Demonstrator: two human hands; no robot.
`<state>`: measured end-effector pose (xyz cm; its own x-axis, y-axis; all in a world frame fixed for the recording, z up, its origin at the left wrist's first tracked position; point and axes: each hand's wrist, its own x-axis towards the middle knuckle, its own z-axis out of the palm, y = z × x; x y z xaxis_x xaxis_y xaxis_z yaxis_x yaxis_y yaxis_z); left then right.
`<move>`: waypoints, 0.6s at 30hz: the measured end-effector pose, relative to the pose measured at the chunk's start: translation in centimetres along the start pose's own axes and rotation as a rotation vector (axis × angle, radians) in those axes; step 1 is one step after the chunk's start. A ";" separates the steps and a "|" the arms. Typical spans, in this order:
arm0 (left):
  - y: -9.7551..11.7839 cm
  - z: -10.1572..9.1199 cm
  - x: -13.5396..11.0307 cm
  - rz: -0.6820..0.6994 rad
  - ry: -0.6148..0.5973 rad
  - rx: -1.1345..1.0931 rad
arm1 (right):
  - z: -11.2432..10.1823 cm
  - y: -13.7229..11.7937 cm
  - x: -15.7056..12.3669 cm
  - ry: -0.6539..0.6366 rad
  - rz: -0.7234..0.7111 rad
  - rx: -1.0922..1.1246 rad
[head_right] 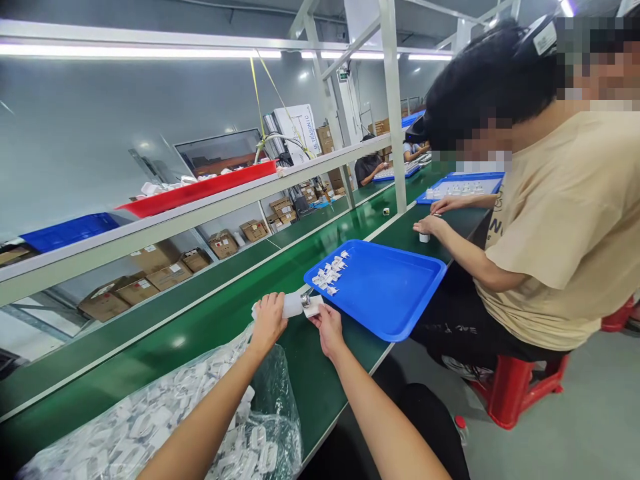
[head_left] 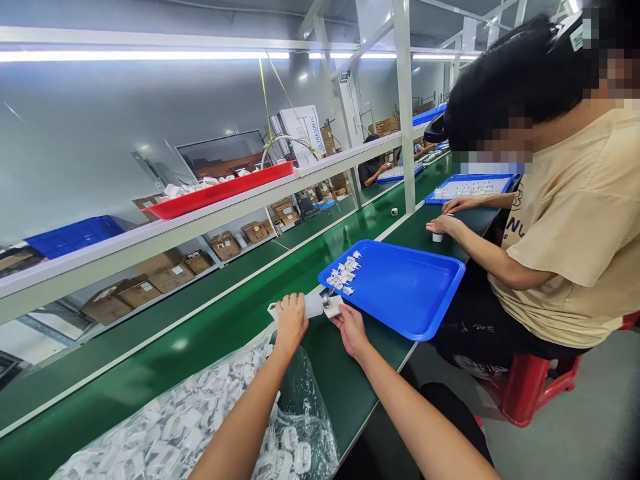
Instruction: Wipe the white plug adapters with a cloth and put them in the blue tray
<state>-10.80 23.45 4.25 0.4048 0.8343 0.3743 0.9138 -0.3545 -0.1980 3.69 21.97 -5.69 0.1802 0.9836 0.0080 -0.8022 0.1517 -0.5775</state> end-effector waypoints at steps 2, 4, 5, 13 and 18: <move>0.0 0.6 -0.2 -0.014 -0.006 -0.054 | -0.1 0.1 0.1 0.012 0.002 0.004; 0.0 1.4 -0.4 -0.027 -0.012 -0.112 | -0.3 0.2 0.1 0.023 0.003 0.007; 0.0 1.8 -0.4 -0.041 -0.014 -0.142 | -0.4 0.2 0.1 0.027 0.003 0.008; -0.6 4.5 0.6 -0.237 0.047 -0.408 | -1.0 0.4 0.1 0.063 0.014 0.020; -0.9 4.8 0.3 -0.331 0.106 -0.531 | -1.2 0.4 -0.1 0.070 0.028 0.008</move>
<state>-11.64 26.09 0.17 0.0743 0.8991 0.4314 0.8715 -0.2688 0.4101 3.98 21.78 -6.91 0.1966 0.9783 -0.0650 -0.8122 0.1253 -0.5698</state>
